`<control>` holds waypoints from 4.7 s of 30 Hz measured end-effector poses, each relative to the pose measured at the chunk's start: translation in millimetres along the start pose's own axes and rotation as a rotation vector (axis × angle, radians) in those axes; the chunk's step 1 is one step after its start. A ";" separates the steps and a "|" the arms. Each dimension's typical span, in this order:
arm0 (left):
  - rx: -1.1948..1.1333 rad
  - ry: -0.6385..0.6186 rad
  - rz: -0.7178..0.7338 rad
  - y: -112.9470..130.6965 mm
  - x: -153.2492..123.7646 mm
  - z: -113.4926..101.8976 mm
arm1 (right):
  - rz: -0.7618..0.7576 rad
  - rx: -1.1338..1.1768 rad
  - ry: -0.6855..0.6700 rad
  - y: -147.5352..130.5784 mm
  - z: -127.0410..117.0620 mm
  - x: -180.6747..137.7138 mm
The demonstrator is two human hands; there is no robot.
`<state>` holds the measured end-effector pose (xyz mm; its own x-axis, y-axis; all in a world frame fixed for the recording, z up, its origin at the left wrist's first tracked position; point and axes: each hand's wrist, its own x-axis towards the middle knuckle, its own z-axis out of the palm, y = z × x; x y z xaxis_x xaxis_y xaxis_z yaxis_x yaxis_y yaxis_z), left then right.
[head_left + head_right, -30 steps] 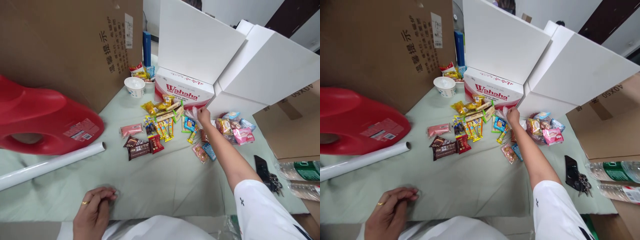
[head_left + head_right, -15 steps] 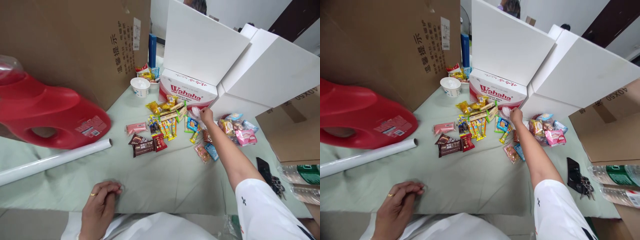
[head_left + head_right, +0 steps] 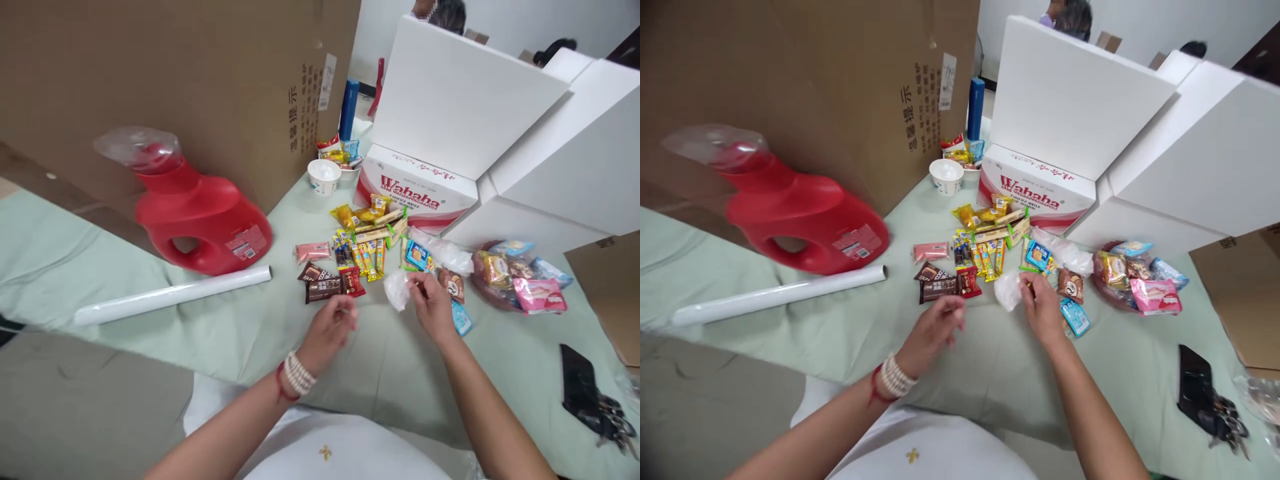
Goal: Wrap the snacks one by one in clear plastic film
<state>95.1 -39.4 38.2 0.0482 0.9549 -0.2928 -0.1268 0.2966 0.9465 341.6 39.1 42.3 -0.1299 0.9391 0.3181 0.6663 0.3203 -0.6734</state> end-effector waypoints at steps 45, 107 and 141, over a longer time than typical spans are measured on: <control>-0.012 0.096 -0.051 -31.6 -6.9 9.2 | 0.505 0.755 -0.302 -46.9 39.4 -67.6; -0.161 -0.281 -0.036 -21.5 -17.4 5.1 | 0.651 0.928 0.084 -15.2 17.1 -68.7; -0.507 -0.099 -0.490 -14.5 20.3 25.8 | 0.798 1.337 0.065 -33.4 19.3 -69.2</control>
<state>123.5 -24.6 22.0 0.3046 0.7124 -0.6322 -0.5118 0.6822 0.5221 314.2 -34.2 30.0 -0.0190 0.9183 -0.3954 -0.5741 -0.3338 -0.7476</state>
